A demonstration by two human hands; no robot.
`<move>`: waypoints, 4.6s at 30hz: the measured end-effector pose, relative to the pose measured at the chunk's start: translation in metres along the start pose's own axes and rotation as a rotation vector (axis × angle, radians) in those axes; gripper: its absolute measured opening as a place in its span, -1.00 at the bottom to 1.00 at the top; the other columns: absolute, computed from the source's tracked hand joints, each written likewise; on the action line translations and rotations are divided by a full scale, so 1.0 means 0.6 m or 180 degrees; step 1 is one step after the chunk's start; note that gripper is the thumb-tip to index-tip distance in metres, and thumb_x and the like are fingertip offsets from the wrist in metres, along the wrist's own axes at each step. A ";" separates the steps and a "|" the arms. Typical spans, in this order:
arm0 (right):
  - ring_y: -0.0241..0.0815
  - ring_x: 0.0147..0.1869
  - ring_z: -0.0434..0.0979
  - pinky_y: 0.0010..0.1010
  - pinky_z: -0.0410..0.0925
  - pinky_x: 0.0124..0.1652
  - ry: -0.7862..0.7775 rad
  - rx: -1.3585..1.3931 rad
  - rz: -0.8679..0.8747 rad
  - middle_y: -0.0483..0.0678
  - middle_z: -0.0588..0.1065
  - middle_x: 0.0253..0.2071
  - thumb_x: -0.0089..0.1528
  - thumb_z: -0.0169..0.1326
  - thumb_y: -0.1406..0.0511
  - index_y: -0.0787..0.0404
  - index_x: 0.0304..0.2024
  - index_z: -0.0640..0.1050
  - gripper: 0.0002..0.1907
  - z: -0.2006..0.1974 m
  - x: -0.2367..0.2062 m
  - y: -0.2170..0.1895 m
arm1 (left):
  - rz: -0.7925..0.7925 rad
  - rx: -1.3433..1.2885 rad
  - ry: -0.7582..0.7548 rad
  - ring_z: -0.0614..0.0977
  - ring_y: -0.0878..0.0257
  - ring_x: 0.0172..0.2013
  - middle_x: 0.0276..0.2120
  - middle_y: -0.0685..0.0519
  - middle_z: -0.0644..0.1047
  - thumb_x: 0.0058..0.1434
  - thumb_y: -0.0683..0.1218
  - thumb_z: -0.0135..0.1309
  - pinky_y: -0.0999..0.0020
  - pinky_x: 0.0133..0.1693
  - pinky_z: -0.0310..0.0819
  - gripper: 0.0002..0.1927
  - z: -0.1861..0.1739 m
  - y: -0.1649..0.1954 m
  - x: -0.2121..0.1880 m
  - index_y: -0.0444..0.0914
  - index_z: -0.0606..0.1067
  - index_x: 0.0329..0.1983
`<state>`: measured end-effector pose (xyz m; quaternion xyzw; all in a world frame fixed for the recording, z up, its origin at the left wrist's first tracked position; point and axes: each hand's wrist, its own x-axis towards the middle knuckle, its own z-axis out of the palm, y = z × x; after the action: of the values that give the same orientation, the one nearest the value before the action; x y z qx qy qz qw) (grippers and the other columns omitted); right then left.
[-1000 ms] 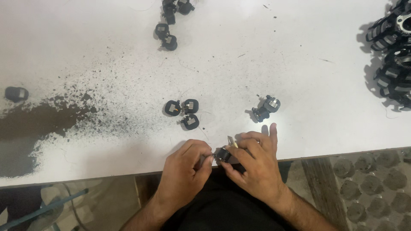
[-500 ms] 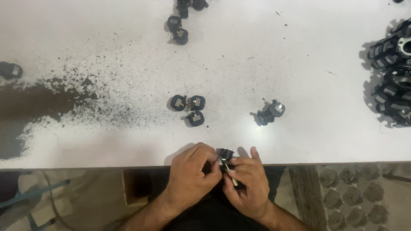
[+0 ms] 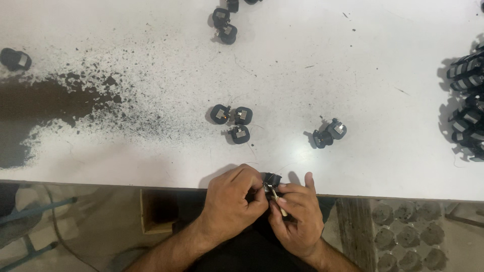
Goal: The person sits at a white workbench fitting small black plastic housings together, using a small stick-like tool to press or seat parts inside each housing. Finished assemblies are set aside on the table, and the person repeatedly picks up the next unassembled housing and continues the same fitting process.
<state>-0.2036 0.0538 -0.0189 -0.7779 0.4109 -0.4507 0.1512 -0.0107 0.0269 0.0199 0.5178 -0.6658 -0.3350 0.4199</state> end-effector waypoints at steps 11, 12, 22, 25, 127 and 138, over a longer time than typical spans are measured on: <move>-0.06 0.05 0.60 0.18 0.10 0.49 0.0028 -0.0565 -0.0038 -0.04 0.51 -0.15 0.12 0.25 0.53 0.20 -0.13 0.47 -0.67 -0.012 0.043 0.008 | 0.0358 0.0498 0.0117 0.58 0.13 -0.42 -0.43 0.03 0.50 0.10 -0.15 0.22 0.24 -0.39 0.48 -0.82 -0.004 0.000 0.007 -0.24 0.44 -0.34; -0.07 0.04 0.59 0.18 0.08 0.51 0.0189 -0.0646 -0.0054 -0.05 0.51 -0.13 0.15 0.23 0.52 0.20 -0.12 0.46 -0.70 -0.018 0.056 0.023 | 0.0378 0.0886 0.0173 0.58 0.13 -0.42 -0.43 0.02 0.51 0.12 -0.09 0.24 0.25 -0.41 0.48 -0.80 -0.012 -0.001 0.013 -0.23 0.45 -0.35; 0.01 0.22 0.48 0.13 -0.14 0.57 -0.0045 -0.0806 0.0318 -0.10 0.45 -0.22 0.10 0.14 0.52 0.12 -0.09 0.59 -0.65 -0.042 0.068 0.001 | -0.1429 0.1842 -0.0925 0.61 0.20 -0.34 -0.36 0.01 0.56 0.30 0.24 0.13 0.21 -0.29 0.52 -0.54 -0.066 -0.004 0.116 -0.26 0.49 -0.13; -0.01 0.28 0.43 0.18 -0.20 0.54 -0.0215 -0.0857 0.0369 -0.10 0.47 -0.16 0.08 0.19 0.44 0.08 -0.06 0.63 -0.63 -0.037 0.084 -0.012 | -0.0493 0.1318 -0.0583 0.63 0.18 -0.31 -0.33 0.02 0.59 0.17 0.07 0.26 0.22 -0.25 0.51 -0.62 -0.053 0.006 0.090 -0.26 0.52 -0.11; -0.01 0.10 0.58 0.25 0.05 0.45 -0.0301 -0.0198 0.0106 -0.06 0.51 -0.26 0.03 0.32 0.51 0.19 -0.18 0.49 -0.63 -0.002 0.054 -0.009 | 0.1595 0.1659 0.0303 0.47 0.08 0.20 0.07 0.03 0.51 0.23 -0.13 0.25 -0.02 0.29 0.28 -0.90 -0.004 -0.040 -0.013 -0.18 0.58 -0.21; -0.01 0.10 0.59 0.28 0.03 0.46 -0.0263 -0.0144 0.0095 -0.06 0.51 -0.27 0.04 0.30 0.52 0.19 -0.19 0.49 -0.64 -0.001 0.051 -0.007 | 0.0876 0.1105 0.0494 0.50 0.11 0.15 0.03 0.03 0.51 0.18 -0.14 0.24 -0.02 0.31 0.18 -0.89 0.008 -0.025 -0.008 -0.18 0.59 -0.23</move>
<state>-0.1941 0.0331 0.0017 -0.7929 0.4259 -0.4065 0.1571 -0.0082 0.0281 0.0038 0.5108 -0.7435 -0.1143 0.4162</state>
